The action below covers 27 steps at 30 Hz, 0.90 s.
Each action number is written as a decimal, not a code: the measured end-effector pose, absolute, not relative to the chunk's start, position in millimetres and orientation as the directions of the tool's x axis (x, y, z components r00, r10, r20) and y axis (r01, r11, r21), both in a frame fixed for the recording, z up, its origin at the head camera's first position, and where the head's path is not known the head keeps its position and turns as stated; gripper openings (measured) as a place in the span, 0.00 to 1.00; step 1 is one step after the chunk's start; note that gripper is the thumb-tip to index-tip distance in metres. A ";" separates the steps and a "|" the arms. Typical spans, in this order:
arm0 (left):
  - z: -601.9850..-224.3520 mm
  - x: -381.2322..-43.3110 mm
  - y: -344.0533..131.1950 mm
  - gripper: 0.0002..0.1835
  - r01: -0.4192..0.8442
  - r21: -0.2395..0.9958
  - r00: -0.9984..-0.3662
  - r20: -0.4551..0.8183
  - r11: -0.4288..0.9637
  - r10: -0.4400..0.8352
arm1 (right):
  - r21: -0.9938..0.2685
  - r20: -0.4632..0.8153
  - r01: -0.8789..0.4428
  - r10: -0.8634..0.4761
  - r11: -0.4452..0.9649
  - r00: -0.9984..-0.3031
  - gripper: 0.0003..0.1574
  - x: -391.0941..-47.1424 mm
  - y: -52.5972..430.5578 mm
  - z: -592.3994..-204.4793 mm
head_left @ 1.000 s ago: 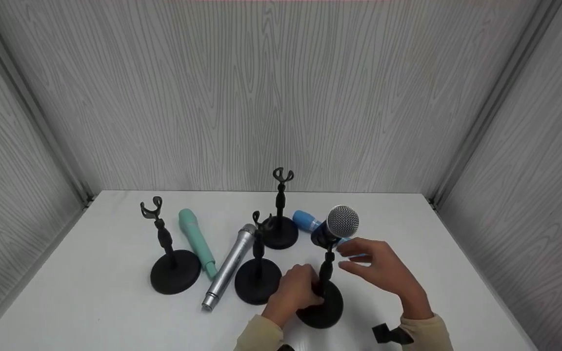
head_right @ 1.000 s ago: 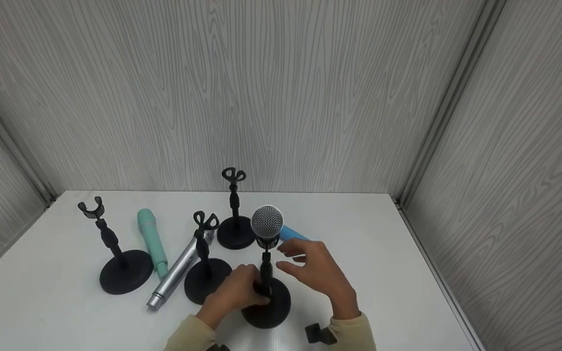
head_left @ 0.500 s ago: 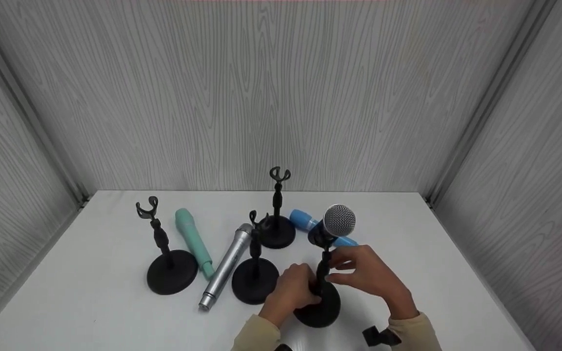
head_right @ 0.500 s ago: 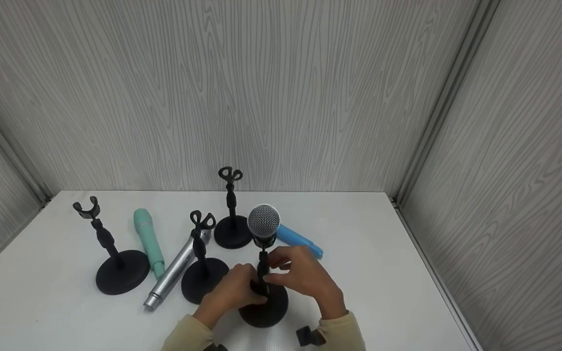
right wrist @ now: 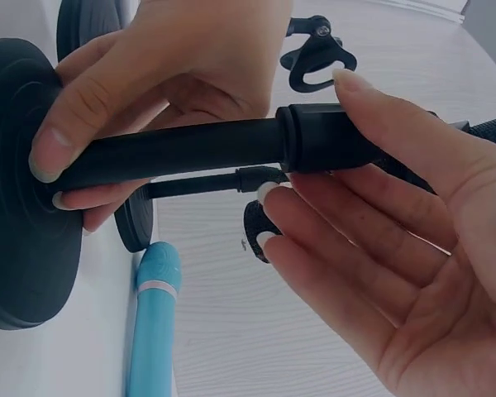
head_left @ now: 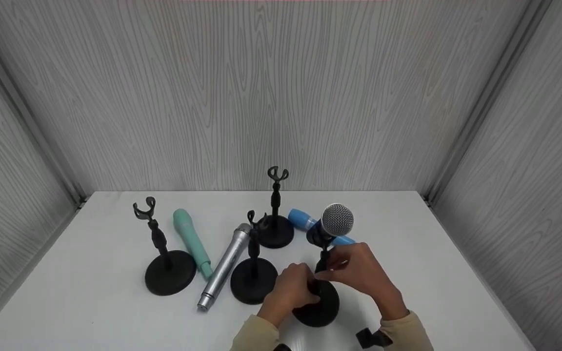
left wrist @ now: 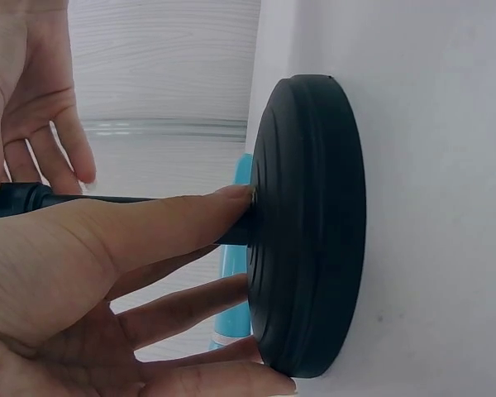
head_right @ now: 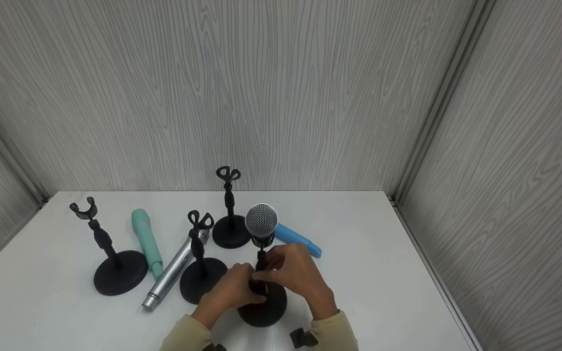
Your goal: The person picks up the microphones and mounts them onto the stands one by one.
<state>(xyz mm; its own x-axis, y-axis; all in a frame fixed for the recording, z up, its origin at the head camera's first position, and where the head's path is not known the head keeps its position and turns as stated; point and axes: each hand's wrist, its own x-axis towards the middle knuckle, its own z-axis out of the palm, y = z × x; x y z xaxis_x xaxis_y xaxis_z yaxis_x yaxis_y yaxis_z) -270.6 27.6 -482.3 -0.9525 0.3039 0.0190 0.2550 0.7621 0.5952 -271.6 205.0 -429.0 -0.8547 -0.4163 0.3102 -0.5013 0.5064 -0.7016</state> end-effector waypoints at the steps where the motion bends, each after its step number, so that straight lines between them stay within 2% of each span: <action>1: -482.0 -270.7 27.6 0.16 0.256 0.594 -0.952 0.018 0.763 0.305 | -0.699 0.315 -0.504 -0.415 0.507 -0.854 0.14 -271.4 204.5 -429.0; 7: -482.8 -271.9 28.7 0.15 0.269 0.594 -0.950 0.031 0.758 0.312 | -0.692 0.331 -0.524 -0.426 0.497 -0.842 0.09 -268.1 200.7 -426.7; 16: -483.0 -272.3 29.6 0.15 0.262 0.617 -0.949 0.024 0.742 0.315 | -0.693 0.355 -0.558 -0.458 0.455 -0.815 0.05 -251.9 192.9 -402.1; 27: -483.1 -270.1 28.2 0.17 0.272 0.628 -0.946 0.035 0.729 0.323 | -0.684 0.362 -0.579 -0.483 0.443 -0.797 0.03 -255.0 195.0 -404.1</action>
<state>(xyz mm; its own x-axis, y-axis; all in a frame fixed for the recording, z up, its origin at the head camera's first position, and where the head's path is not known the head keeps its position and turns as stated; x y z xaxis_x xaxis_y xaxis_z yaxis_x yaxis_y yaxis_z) -270.1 28.2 -483.1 -0.9457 0.3231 0.0347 0.2721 0.7291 0.6280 -255.0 195.0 -404.1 -0.7972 -0.4834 0.3617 -0.5791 0.4431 -0.6843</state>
